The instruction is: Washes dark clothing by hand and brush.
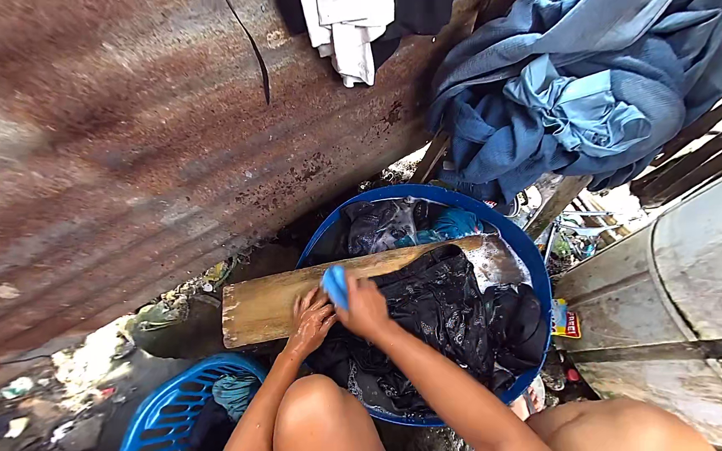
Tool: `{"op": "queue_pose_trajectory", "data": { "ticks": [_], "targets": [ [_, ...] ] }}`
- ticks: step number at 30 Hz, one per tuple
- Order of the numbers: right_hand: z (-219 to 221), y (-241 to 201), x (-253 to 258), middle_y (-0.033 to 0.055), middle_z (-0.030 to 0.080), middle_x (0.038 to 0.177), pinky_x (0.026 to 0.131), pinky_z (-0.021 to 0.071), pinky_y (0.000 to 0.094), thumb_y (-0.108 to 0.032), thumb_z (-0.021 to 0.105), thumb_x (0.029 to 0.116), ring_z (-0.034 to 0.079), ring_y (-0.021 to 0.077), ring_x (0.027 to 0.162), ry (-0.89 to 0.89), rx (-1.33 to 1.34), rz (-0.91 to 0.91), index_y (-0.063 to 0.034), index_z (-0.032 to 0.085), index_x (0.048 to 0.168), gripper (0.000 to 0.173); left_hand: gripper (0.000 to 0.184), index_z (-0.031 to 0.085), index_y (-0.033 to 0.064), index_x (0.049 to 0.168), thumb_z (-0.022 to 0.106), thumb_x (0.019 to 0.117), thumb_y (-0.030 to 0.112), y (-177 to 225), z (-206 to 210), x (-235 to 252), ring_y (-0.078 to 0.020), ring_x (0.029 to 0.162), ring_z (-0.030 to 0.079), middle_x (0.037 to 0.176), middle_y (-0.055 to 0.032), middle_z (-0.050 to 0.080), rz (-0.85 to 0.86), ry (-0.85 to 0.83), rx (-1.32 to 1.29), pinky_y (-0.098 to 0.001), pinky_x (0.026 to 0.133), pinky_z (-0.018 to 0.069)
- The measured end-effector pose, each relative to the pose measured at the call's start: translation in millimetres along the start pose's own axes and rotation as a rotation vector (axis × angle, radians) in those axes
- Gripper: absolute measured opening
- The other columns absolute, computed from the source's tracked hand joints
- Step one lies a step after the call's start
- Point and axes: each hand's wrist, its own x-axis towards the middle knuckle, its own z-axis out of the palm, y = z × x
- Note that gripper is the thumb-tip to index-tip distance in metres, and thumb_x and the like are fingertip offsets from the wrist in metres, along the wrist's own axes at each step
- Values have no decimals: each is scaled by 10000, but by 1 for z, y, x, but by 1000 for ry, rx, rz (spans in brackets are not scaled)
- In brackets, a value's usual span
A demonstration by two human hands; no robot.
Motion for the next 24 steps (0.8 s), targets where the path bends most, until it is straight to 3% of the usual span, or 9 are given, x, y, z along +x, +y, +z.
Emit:
{"op": "queue_pose_trajectory", "data": {
  "ticks": [2,5,8,10,12,15,18,21,24],
  "targets": [
    [0,13,3,320,553,1408,1023,469,631,-308,655,975,537,499,1309,-49,-117,7,-131,360,1608,721,306,796,58,1070,572,1002,254,-4,-1,-4,-506,1462,355,1401,-109,645,-22,41,-19,-771,1159,37],
    [-66,108,14,356,603,1308,938,480,711,-320,709,942,583,554,1214,188,-212,243,-116,387,1588,750,304,806,82,1037,588,992,289,-4,1,-3,-492,1470,351,1406,-59,647,-43,67,-40,-764,1162,9],
    [-115,169,23,416,467,1433,980,422,755,-267,724,925,476,618,1302,343,-184,493,-89,288,1621,841,278,810,85,1024,634,966,293,-3,3,0,-494,1469,351,1384,-62,661,-63,79,-60,-750,1169,6],
    [-89,130,25,386,528,1389,930,491,713,-287,717,924,550,582,1241,381,-122,478,-56,321,1600,816,281,811,89,1011,648,955,310,-2,4,1,-486,1477,342,1383,-58,663,-74,80,-56,-744,1171,-6],
    [-29,50,18,317,626,1288,893,551,638,-337,689,937,648,489,1141,274,-50,286,-46,347,1575,780,275,809,79,1012,647,952,294,-1,4,2,-480,1476,349,1364,-73,674,-77,80,-50,-736,1174,-8],
    [19,-10,1,308,560,1409,1005,490,616,-296,638,984,558,478,1298,-47,-65,31,-117,326,1624,734,276,796,18,1030,631,934,217,-4,2,-3,-499,1441,398,1279,-152,709,-68,89,-62,-737,1184,3],
    [-36,67,11,296,609,1353,907,521,678,-340,630,993,610,502,1218,118,-135,193,-147,388,1594,677,286,805,69,1016,666,943,308,-9,1,-4,-467,1468,373,1368,-76,670,-61,89,-68,-737,1180,6],
    [-100,157,24,404,529,1372,923,481,734,-315,689,960,551,600,1232,350,-156,475,-81,296,1620,803,285,805,73,1020,680,938,315,-8,4,1,-468,1479,353,1377,-65,666,-73,76,-77,-732,1182,2],
    [-69,114,29,392,549,1343,908,504,706,-312,691,942,585,570,1195,387,-104,512,-44,281,1608,827,290,806,86,1029,681,942,333,-7,6,2,-449,1489,345,1377,-47,667,-86,70,-53,-727,1185,-9]
  ]
}}
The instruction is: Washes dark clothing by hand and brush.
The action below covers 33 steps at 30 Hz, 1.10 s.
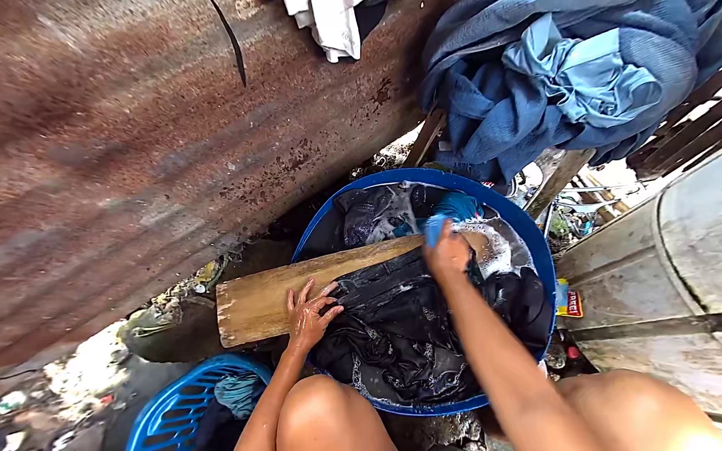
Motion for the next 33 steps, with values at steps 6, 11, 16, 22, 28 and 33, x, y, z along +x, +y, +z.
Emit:
{"op": "queue_pose_trajectory", "data": {
  "ticks": [6,11,16,22,28,33],
  "targets": [
    [36,-71,-99,297,581,1392,964,508,632,-331,610,1000,591,480,1258,-379,-48,-472,-153,328,1627,710,264,795,39,1040,672,940,250,0,-7,-7,-455,1485,349,1356,-114,674,-10,-23,-25,-713,1195,-20],
    [-23,46,28,410,510,1387,922,484,725,-298,694,959,550,599,1235,-3,-36,-21,-58,262,1622,827,278,803,74,1024,687,934,310,0,-4,0,-454,1494,331,1377,-56,667,3,-13,-24,-722,1187,-18],
    [44,-61,-80,327,614,1311,957,522,616,-352,661,945,636,474,1174,-197,47,-273,-41,338,1593,788,258,801,52,998,684,923,269,0,-2,0,-455,1486,346,1343,-95,685,-10,1,-6,-708,1193,-22],
    [8,-8,-35,307,649,1280,934,505,671,-356,650,975,637,501,1169,-175,-52,-343,-126,393,1591,707,294,801,50,1001,683,914,306,-2,-5,-3,-461,1485,347,1363,-83,673,16,3,-13,-714,1193,-23],
    [14,-16,-25,333,616,1285,910,529,657,-362,680,950,638,505,1144,-45,53,-67,-46,320,1591,800,290,801,59,970,697,907,322,3,-1,3,-448,1498,327,1359,-67,677,-23,5,-5,-706,1189,-44],
    [46,-72,-114,312,630,1315,993,488,617,-329,637,987,615,485,1219,-309,11,-572,-109,396,1595,689,274,787,1,1018,688,893,224,2,-8,-4,-483,1482,336,1343,-167,671,-7,-10,-34,-694,1202,-31]
  ]
}}
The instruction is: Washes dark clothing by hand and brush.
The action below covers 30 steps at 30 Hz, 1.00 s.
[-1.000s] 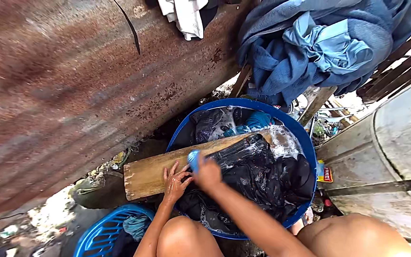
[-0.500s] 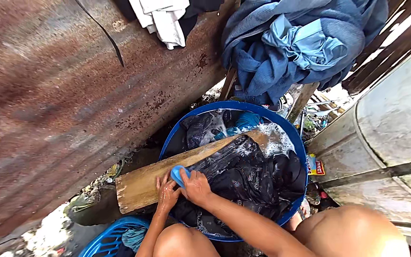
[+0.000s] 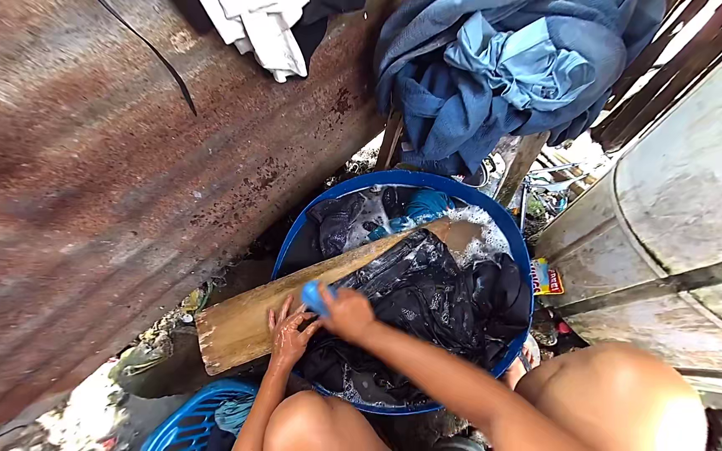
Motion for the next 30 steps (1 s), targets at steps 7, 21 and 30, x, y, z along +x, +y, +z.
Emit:
{"op": "queue_pose_trajectory", "data": {
  "ticks": [7,21,30],
  "targets": [
    [-87,146,39,373,545,1377,968,472,701,-359,688,955,568,558,1235,331,28,611,-77,287,1620,827,281,800,63,966,705,905,320,-1,4,7,-443,1507,310,1368,-49,673,-12,1,11,-702,1190,-47],
    [-83,142,37,369,539,1392,986,462,698,-405,667,976,554,562,1256,323,39,638,-51,313,1600,800,256,794,46,984,707,915,277,-1,1,7,-448,1504,314,1386,-71,660,-18,-22,30,-702,1197,-31],
    [-44,78,16,300,663,1268,937,509,667,-422,641,984,648,490,1167,126,-65,203,-90,459,1546,678,260,793,34,997,704,909,263,-4,0,4,-452,1497,327,1369,-92,668,-2,-9,15,-687,1209,-21]
  ]
}}
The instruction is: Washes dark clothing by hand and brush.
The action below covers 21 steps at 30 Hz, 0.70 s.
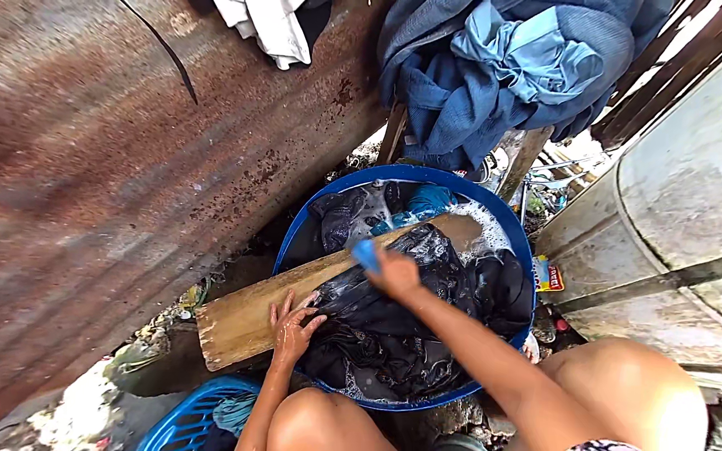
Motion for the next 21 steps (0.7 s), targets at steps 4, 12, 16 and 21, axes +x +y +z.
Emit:
{"op": "queue_pose_trajectory", "data": {
  "ticks": [4,12,16,21],
  "targets": [
    [-36,82,41,368,563,1371,1014,422,717,-427,662,979,543,562,1273,205,52,397,-54,345,1591,784,253,792,35,982,721,904,266,2,2,3,-439,1508,311,1375,-77,667,-29,-1,6,-693,1201,-36],
    [24,-67,-28,294,622,1349,1040,444,639,-377,630,996,583,470,1277,-166,53,-142,-102,461,1554,644,247,788,14,997,695,905,223,1,1,0,-455,1495,329,1347,-141,674,-15,7,-7,-680,1210,-34],
    [-36,65,21,342,590,1353,954,464,731,-429,657,983,576,551,1240,65,-12,268,-80,429,1550,704,238,796,41,991,717,907,249,6,0,2,-436,1511,307,1380,-79,663,-36,-6,-13,-682,1204,-48],
    [-87,96,21,299,635,1276,1008,495,626,-255,759,950,638,444,1168,-130,328,115,12,445,1475,667,250,794,46,1008,719,918,266,5,1,5,-413,1522,294,1390,-71,657,-41,-5,-13,-671,1210,-56]
  ]
}}
